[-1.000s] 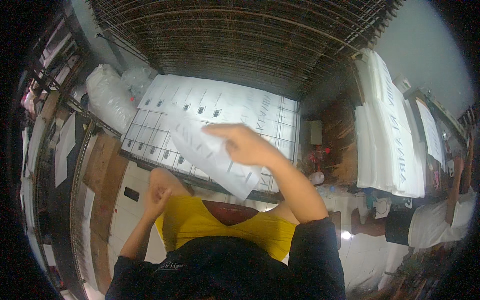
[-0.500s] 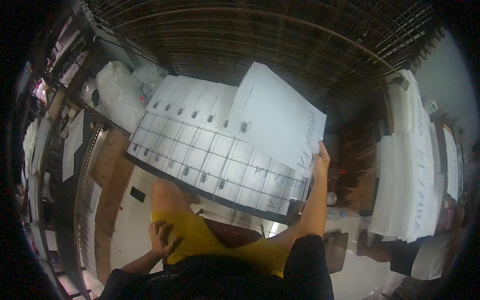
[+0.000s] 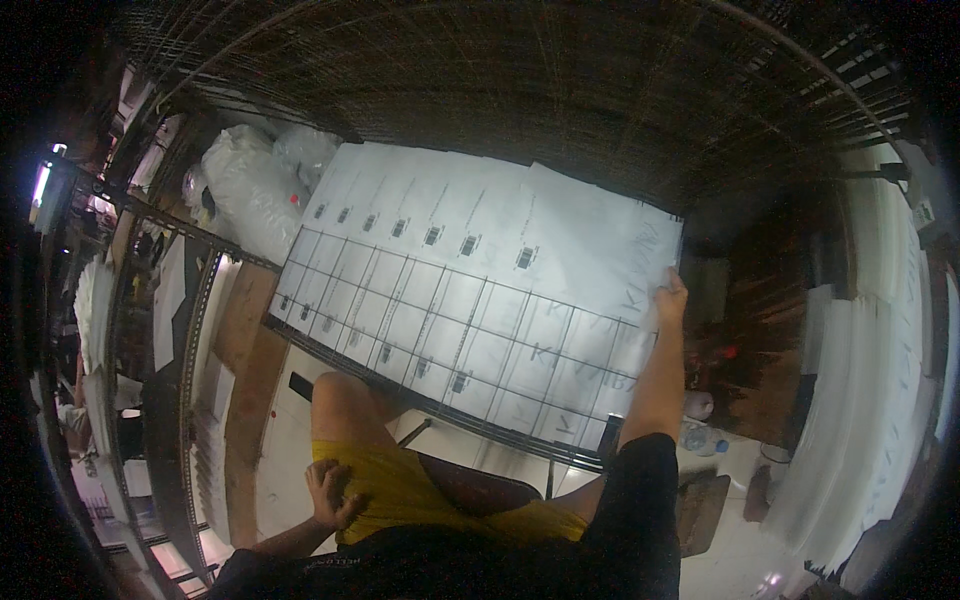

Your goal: The person sits on a table and repeatedly picks up white foam sheets from a stack, then places them onto a separate pile. Another person is visible in the background performing a similar task.

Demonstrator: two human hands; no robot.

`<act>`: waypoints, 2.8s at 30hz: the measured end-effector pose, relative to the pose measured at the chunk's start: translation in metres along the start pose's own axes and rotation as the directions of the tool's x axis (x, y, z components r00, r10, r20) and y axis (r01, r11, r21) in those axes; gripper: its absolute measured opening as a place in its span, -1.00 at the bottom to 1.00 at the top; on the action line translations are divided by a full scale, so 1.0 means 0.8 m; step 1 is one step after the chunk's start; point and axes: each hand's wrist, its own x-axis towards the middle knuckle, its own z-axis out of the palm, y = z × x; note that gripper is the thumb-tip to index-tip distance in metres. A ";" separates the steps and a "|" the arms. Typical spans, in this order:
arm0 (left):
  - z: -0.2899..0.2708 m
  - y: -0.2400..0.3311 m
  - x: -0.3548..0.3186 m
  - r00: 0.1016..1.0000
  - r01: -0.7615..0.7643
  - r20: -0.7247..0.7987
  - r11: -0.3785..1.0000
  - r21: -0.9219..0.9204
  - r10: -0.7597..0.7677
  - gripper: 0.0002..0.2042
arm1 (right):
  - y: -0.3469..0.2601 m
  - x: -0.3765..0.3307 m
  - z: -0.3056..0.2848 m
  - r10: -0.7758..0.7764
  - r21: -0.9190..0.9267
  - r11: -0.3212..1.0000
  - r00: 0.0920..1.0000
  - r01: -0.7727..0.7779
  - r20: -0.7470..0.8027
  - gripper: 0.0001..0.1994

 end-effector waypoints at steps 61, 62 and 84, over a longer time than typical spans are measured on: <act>0.094 0.068 0.112 0.765 -0.295 0.550 0.942 -0.163 0.335 -0.53 | -0.569 -0.455 -0.326 -0.869 -0.864 0.467 0.278 0.190 -0.409 -0.60; 0.088 0.062 0.108 0.782 -0.288 0.528 0.943 -0.167 0.332 -0.53 | -0.568 -0.435 -0.368 -0.817 -0.817 0.546 0.330 0.182 -0.472 -0.49; 0.048 0.077 0.073 0.872 -0.325 0.301 0.916 -0.235 0.386 -0.56 | -0.641 -0.337 -0.419 -0.777 -0.965 0.148 0.629 0.217 0.022 -0.70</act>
